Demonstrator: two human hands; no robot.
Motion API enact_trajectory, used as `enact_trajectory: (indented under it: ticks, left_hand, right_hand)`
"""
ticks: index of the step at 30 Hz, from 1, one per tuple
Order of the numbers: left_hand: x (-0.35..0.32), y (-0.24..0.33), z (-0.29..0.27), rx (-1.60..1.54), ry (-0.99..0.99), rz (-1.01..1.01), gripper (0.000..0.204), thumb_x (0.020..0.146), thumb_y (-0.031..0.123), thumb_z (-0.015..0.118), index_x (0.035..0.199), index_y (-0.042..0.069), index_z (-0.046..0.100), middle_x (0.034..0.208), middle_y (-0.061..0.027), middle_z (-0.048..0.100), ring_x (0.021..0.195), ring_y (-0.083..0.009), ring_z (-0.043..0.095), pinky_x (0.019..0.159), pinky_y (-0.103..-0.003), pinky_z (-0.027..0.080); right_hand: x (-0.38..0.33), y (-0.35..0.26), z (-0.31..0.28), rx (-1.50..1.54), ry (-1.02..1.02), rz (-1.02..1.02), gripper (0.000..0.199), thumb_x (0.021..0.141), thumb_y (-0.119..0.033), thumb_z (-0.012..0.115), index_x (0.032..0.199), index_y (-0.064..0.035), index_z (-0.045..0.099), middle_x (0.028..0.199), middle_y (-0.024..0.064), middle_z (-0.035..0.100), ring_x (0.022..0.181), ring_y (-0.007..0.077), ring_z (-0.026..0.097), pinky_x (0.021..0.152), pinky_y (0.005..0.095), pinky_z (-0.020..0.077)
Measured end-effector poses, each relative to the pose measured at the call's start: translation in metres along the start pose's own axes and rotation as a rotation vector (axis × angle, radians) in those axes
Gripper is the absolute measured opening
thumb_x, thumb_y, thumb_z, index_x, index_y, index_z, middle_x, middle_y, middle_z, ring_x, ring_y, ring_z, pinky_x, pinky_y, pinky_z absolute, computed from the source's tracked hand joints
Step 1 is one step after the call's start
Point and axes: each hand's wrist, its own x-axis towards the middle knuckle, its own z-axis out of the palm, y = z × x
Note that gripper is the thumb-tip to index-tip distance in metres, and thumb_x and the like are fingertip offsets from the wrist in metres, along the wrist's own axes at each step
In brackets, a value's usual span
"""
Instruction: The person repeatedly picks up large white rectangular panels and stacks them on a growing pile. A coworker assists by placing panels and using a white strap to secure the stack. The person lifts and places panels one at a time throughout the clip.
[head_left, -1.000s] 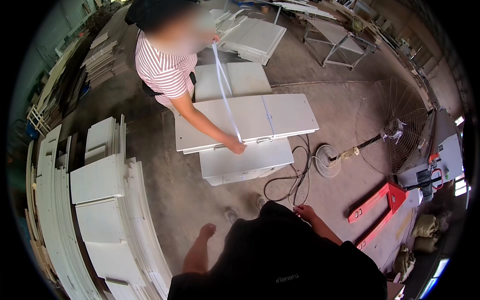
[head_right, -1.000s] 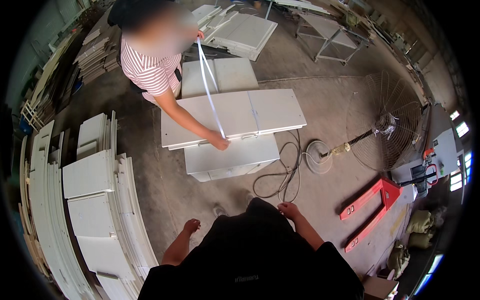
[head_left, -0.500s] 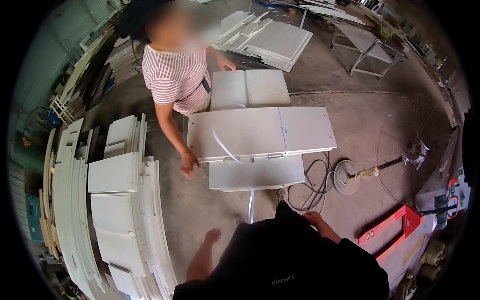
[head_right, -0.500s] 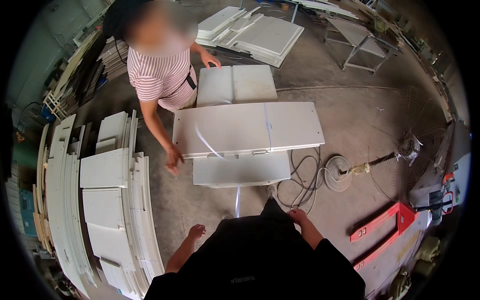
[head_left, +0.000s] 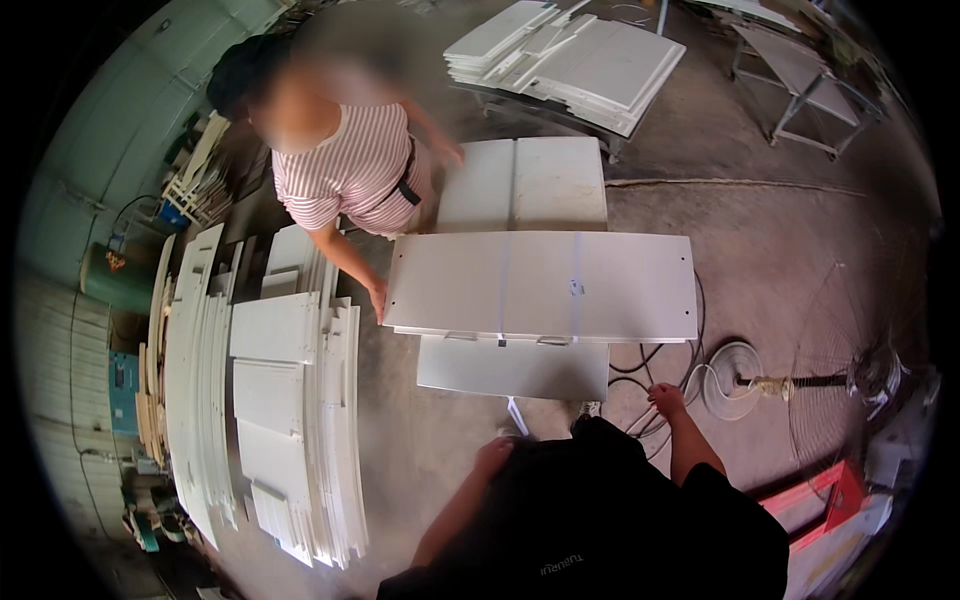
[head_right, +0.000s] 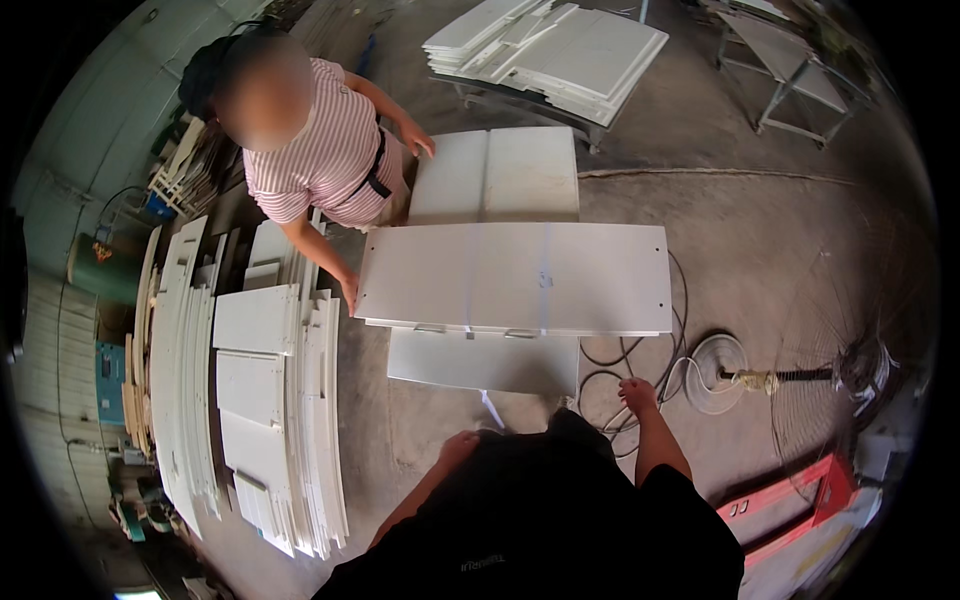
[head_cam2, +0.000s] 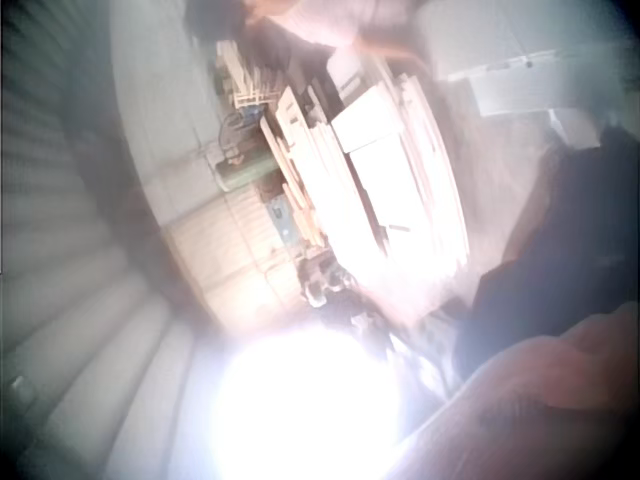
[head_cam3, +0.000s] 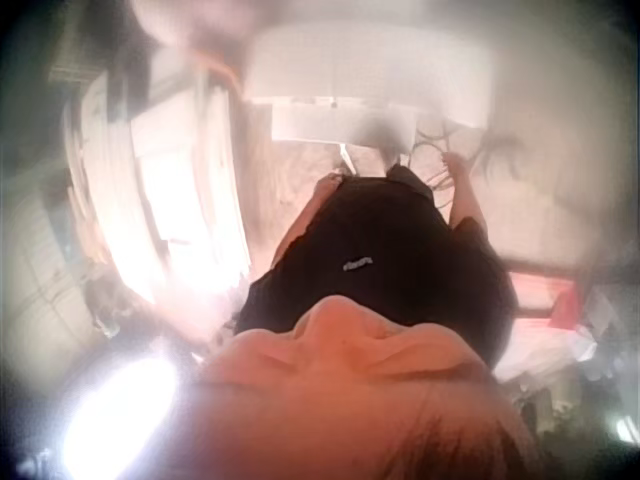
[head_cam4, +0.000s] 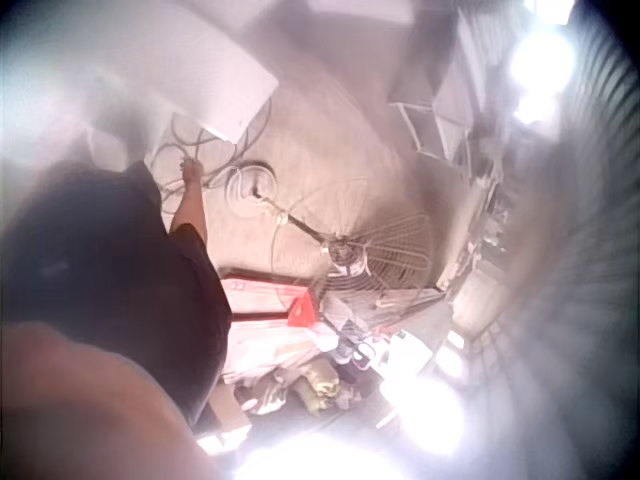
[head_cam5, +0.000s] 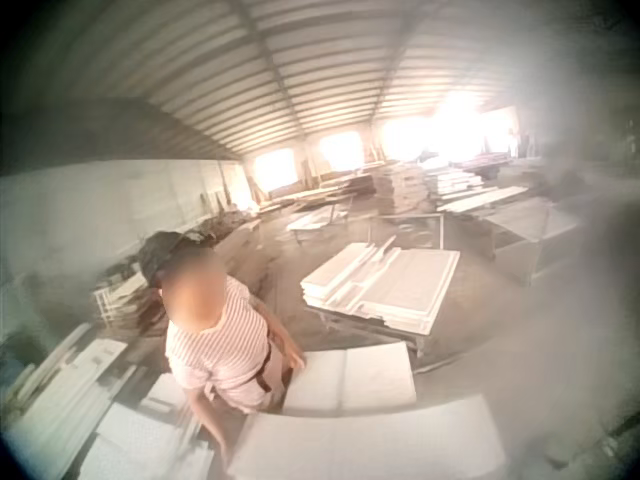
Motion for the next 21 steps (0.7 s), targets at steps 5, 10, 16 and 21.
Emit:
enact_trajectory:
  ticks: [5,10,16,21]
  left_hand:
    - [0.011,0.038,0.02,-0.226,-0.069,0.117,0.035,0.088,0.036,0.049,0.109,0.009,0.059,0.101,-0.0159,0.063,0.096,-0.0326,0.059,0.084,-0.041,0.046]
    - [0.002,0.034,-0.014,0.326,0.017,0.417,0.023,0.084,0.025,0.054,0.097,0.007,0.061,0.093,-0.014,0.063,0.094,-0.0302,0.059,0.08,-0.037,0.047]
    - [-0.008,-0.08,0.0,-0.341,0.105,0.109,0.023,0.084,0.027,0.054,0.087,0.007,0.064,0.09,-0.0147,0.063,0.089,-0.0321,0.058,0.077,-0.042,0.044]
    - [-0.009,-0.012,-0.025,0.148,0.003,0.2,0.025,0.085,0.028,0.049,0.086,0.005,0.059,0.089,-0.0188,0.058,0.089,-0.0373,0.055,0.076,-0.045,0.044]
  right_hand:
    - [0.043,-0.036,-0.031,0.096,0.203,-0.101,0.025,0.085,-0.026,0.052,0.089,-0.0042,0.065,0.067,0.007,0.062,0.054,0.0131,0.057,0.051,0.0265,0.0466]
    - [0.056,-0.095,-0.056,0.053,0.385,-0.12,0.029,0.087,-0.03,0.049,0.091,-0.0053,0.064,0.066,0.0072,0.062,0.054,0.0129,0.058,0.051,0.0277,0.0461]
    - [0.111,-0.085,-0.088,-0.115,0.682,-0.265,0.03,0.087,-0.033,0.049,0.102,-0.0092,0.06,0.075,0.0079,0.066,0.064,0.0186,0.062,0.06,0.034,0.0483]
    - [0.145,-0.081,-0.106,-0.192,0.828,-0.192,0.039,0.083,-0.037,0.054,0.107,-0.0066,0.057,0.102,0.0174,0.062,0.092,0.033,0.06,0.079,0.0405,0.046]
